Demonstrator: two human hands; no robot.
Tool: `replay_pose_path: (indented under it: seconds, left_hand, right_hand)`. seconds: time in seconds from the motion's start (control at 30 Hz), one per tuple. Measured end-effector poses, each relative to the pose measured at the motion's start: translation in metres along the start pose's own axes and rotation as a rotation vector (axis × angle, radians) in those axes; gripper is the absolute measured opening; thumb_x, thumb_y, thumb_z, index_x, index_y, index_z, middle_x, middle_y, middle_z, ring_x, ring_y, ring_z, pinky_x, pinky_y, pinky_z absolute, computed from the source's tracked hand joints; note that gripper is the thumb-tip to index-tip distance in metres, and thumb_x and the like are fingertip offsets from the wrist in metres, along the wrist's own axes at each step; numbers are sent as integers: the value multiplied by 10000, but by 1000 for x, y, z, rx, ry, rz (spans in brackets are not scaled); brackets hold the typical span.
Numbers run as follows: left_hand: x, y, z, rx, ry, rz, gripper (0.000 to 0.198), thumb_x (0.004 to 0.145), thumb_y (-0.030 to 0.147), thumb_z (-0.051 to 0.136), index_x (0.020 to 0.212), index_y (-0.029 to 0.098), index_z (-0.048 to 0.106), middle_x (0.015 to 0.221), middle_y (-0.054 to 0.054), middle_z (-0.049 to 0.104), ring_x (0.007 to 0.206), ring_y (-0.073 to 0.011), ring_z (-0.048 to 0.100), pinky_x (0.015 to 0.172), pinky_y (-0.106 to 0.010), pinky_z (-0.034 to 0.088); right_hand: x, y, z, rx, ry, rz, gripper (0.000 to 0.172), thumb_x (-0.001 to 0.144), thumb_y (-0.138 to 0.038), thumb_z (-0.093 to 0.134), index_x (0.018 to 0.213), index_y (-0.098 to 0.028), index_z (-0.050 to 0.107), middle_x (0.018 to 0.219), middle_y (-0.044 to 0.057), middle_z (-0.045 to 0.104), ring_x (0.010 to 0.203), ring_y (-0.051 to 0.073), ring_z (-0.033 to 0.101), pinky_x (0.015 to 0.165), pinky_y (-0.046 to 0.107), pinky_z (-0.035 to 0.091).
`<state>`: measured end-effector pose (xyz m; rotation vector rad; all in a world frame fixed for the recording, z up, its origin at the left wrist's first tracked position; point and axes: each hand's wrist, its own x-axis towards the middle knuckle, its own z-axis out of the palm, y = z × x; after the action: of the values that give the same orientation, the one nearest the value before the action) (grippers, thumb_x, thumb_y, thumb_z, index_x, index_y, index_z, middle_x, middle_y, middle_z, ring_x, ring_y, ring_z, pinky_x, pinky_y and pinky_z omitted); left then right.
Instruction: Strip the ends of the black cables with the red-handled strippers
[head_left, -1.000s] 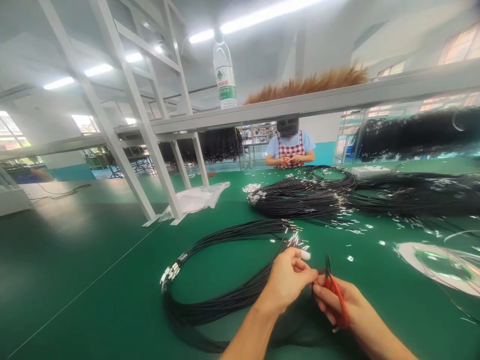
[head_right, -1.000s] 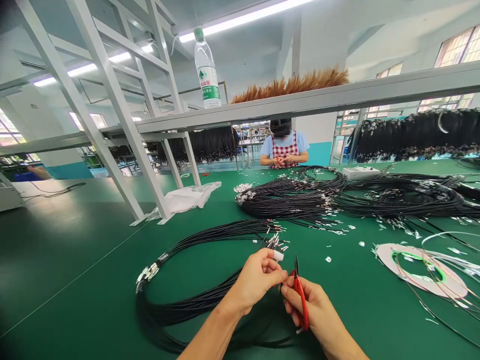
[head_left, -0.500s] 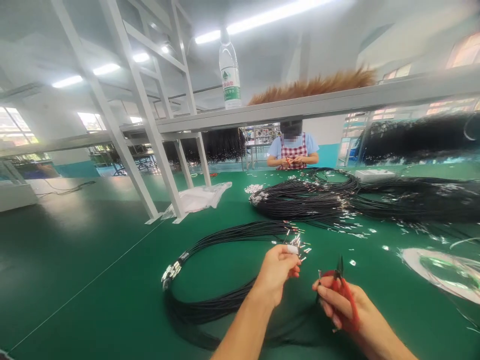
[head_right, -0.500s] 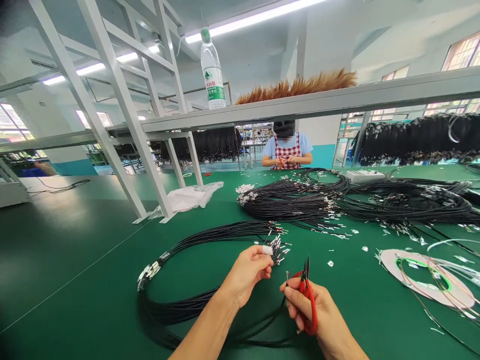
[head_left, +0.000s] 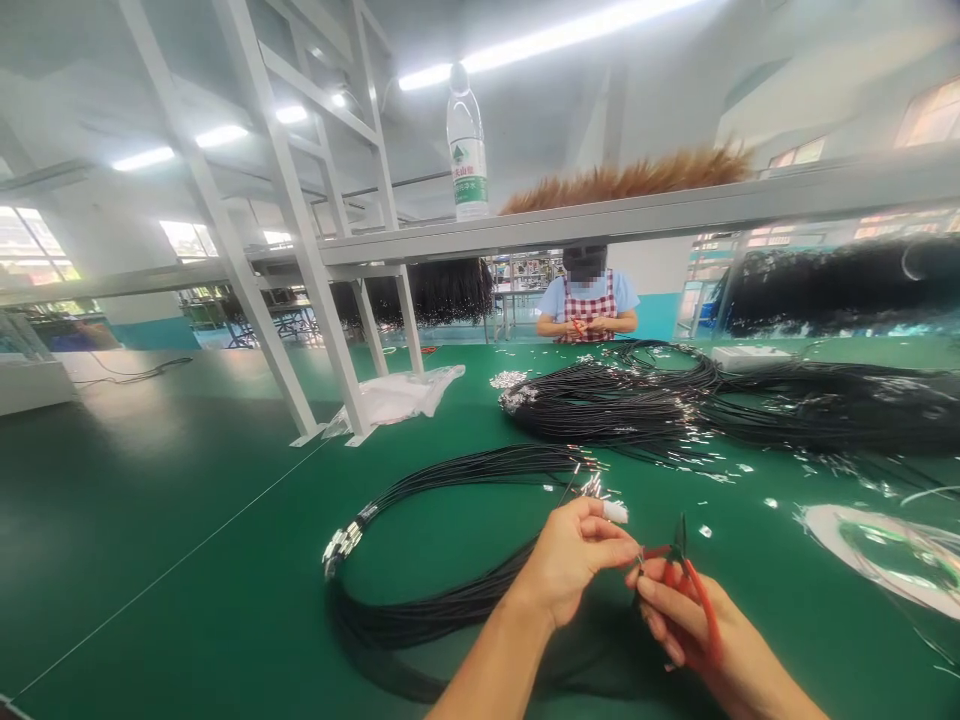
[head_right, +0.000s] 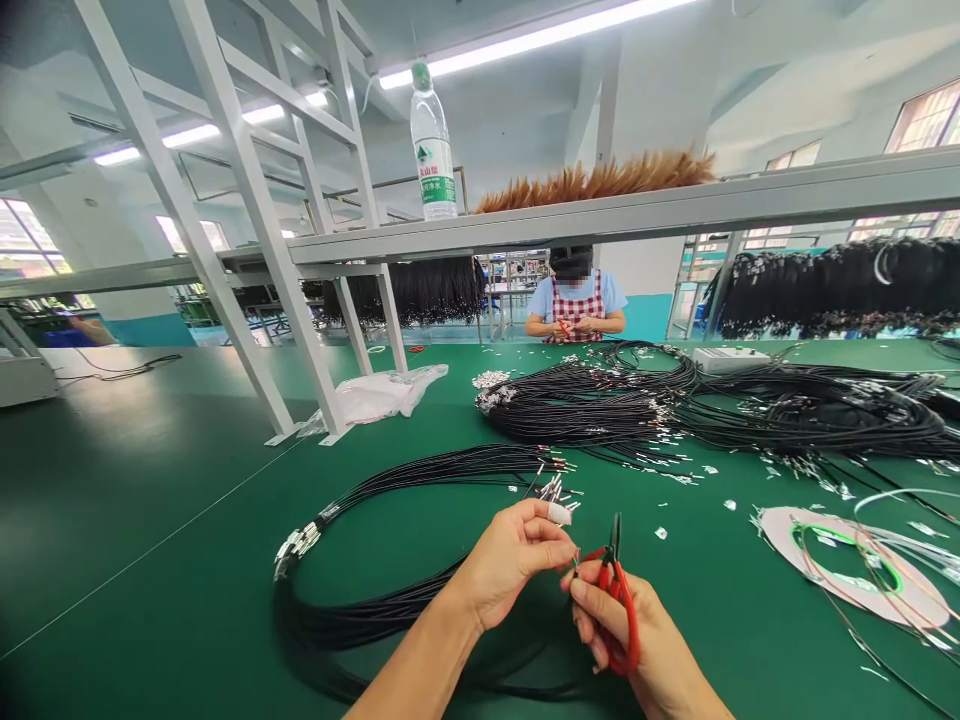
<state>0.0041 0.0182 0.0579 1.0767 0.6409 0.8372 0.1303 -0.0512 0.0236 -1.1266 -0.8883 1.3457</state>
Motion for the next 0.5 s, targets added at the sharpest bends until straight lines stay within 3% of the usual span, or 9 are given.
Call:
replay_pose_path:
  seconds: [0.23,0.4,0.5]
  left_hand:
    - [1,-2,3,132,99,21,257,582,78,636,822,133,561,627,36,566,524,-93,534,579,-251,412]
    - [4,-11,6,231,178,-6,250,620,9,515,839,129,532,637,42,522,510,-69,495,505,-210,365]
    - [6,-22,7,217,237,-62,263,637,-10,478,856,136,501,631,49,495,495,-68,495,494,-205,380]
  right_hand:
    - [6,5,-2,-40,14,-6,444,644,-586,733,699,-173,579,468,-52,513,361,60,356,396,205,266]
    - [15,16,-8,-260,8,-27,561,624,-724,644,684,-174,552,464,-41,525,324,64,374,369,206,266]
    - [20,17,-21,-460,23,-109,584,690,-771,508,631,-190,529,466,-26,519,353,98,406,386,230,275]
